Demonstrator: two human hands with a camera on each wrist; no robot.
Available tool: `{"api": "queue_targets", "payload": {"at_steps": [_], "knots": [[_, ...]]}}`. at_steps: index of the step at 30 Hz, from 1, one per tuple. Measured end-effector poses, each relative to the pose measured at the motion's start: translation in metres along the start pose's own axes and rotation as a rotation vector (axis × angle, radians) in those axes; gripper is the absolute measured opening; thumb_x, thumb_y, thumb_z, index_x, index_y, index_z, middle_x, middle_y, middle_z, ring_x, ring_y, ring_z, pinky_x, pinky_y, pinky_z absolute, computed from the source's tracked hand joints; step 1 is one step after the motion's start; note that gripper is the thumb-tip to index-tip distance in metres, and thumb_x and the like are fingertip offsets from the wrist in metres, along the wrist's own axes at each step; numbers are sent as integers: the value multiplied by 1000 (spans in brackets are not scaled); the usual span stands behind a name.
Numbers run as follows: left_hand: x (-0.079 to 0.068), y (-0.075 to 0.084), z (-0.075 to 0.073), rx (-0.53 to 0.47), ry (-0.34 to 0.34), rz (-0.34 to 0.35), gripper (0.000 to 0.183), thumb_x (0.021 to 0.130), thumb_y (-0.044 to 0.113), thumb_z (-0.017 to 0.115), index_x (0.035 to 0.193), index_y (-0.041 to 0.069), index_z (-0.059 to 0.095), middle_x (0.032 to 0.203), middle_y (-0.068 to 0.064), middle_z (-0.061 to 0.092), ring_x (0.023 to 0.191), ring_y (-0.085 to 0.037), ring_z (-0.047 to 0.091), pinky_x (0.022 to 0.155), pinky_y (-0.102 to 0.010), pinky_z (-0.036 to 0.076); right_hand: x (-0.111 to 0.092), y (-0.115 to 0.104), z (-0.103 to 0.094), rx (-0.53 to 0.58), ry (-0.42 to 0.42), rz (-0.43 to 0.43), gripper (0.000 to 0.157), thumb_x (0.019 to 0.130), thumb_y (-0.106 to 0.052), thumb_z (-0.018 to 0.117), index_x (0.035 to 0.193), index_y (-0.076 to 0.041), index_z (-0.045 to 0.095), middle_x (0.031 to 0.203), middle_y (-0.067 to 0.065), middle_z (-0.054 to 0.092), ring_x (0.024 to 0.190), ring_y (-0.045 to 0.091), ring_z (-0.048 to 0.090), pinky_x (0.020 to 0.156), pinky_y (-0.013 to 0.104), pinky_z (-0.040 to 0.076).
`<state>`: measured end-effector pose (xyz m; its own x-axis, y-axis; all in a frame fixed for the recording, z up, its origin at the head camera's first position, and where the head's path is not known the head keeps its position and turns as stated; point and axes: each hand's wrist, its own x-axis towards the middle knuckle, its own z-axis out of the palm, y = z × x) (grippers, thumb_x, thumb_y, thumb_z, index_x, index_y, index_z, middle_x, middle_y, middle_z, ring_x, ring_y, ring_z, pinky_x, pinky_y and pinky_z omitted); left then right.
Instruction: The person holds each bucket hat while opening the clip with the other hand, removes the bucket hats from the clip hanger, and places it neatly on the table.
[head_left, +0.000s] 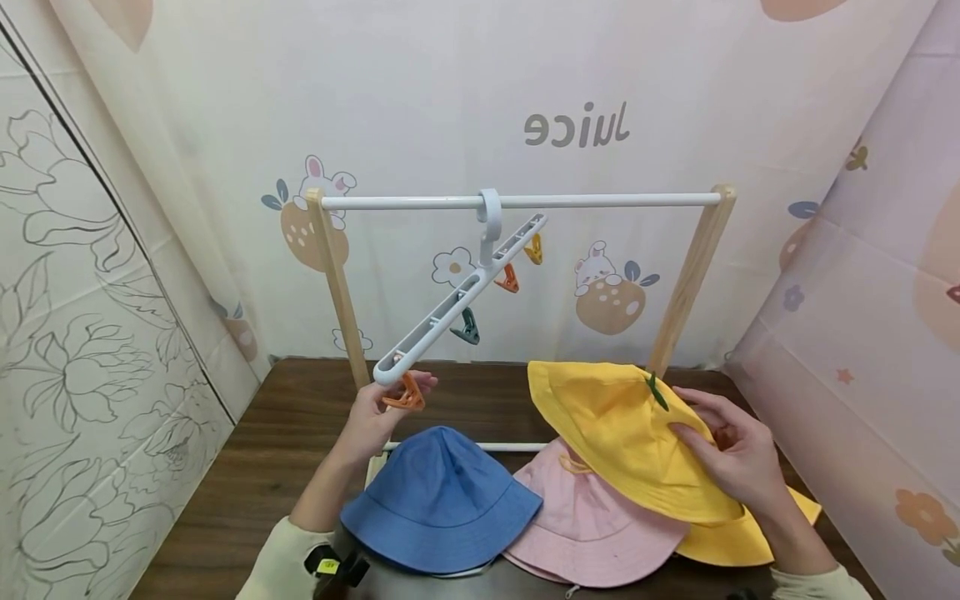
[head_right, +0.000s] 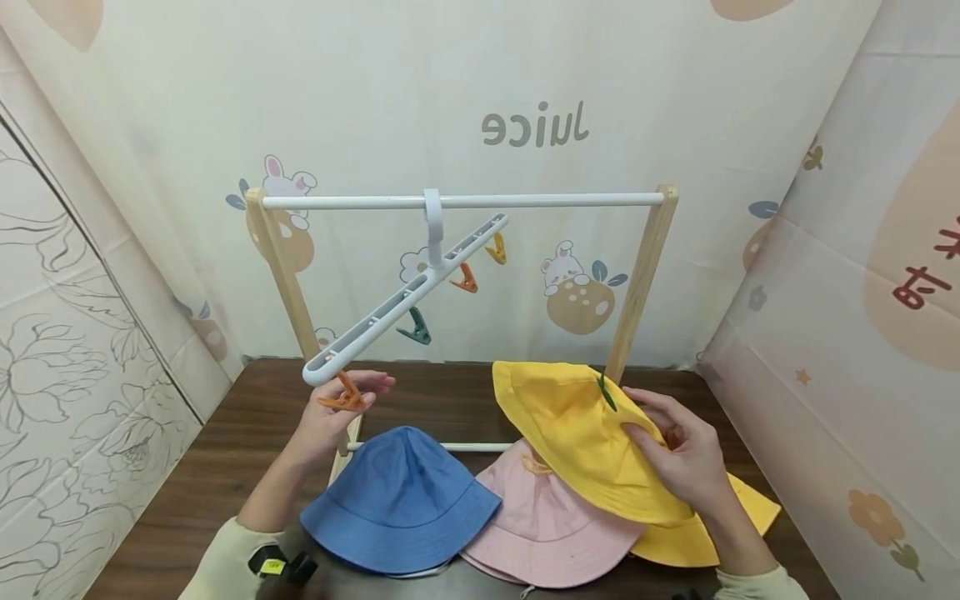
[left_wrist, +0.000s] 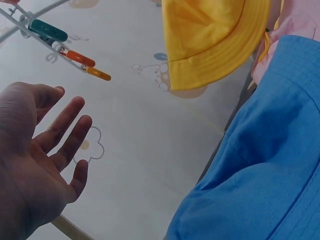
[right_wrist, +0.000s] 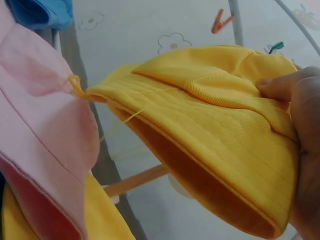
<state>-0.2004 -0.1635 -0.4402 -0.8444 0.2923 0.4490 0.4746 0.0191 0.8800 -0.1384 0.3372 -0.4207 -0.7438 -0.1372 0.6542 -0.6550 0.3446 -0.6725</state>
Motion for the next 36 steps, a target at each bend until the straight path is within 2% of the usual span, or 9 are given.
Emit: {"api": "queue_targets", "payload": {"at_steps": [6,10,12,16,19,22,27,30,36], "knots": [[-5,-3,-5,-23,27,-50,33,110,-4,63,142,-13,64,137,-13,80,123,-1,75,100,-24,65,-1,0,-13,-59,-11,21,59,78,40,70,133,20,66,109,-27,84,68,-3,69,45,30,40],[-6,-3,-7,3,38,-76,37,110,-1,63,145,-12,63,142,-21,78,127,-2,73,107,-21,60,-1,1,-20,-45,-4,9,59,77,41,70,131,19,68,107,-24,85,70,-4,71,45,29,41],[-7,-2,-8,28,45,-90,38,110,-1,63,146,-12,63,140,-20,79,126,-1,72,107,-19,58,-1,3,-25,22,-8,-22,58,76,43,68,129,20,68,107,-17,87,69,-2,71,44,30,39],[-11,1,-10,72,66,-120,34,110,-2,63,142,-13,66,125,12,80,117,-3,71,102,-21,57,1,8,-34,137,-43,-73,56,76,45,65,127,21,68,108,-6,88,74,0,74,45,26,40],[-13,2,-11,89,66,-124,30,111,-1,63,138,-13,66,117,27,73,113,-8,69,99,-25,56,3,10,-42,173,-68,-68,55,77,45,64,126,21,68,111,-3,88,86,1,81,54,18,52],[-14,3,-11,90,42,-114,31,111,2,64,138,-12,66,118,28,73,113,-8,68,98,-26,56,3,10,-50,188,-85,-49,54,79,45,63,127,20,68,112,-4,88,92,3,83,60,16,57],[-18,3,-13,86,5,-81,28,112,2,63,135,-13,66,117,26,75,113,-4,70,99,-22,58,2,8,-62,182,-102,-27,53,81,43,63,127,18,69,111,-6,89,85,3,83,52,21,53],[-23,4,-15,76,-15,-66,28,112,2,62,135,-14,65,121,25,76,117,-4,72,101,-21,59,2,7,-68,190,-108,-19,53,82,43,62,128,18,68,114,-6,88,91,2,84,57,18,57],[-32,6,-23,63,-57,-26,28,112,0,61,138,-11,66,133,7,81,123,-4,73,105,-22,60,0,1,-80,154,-113,45,56,82,43,60,131,16,68,119,-12,87,94,1,84,63,15,61]]}}
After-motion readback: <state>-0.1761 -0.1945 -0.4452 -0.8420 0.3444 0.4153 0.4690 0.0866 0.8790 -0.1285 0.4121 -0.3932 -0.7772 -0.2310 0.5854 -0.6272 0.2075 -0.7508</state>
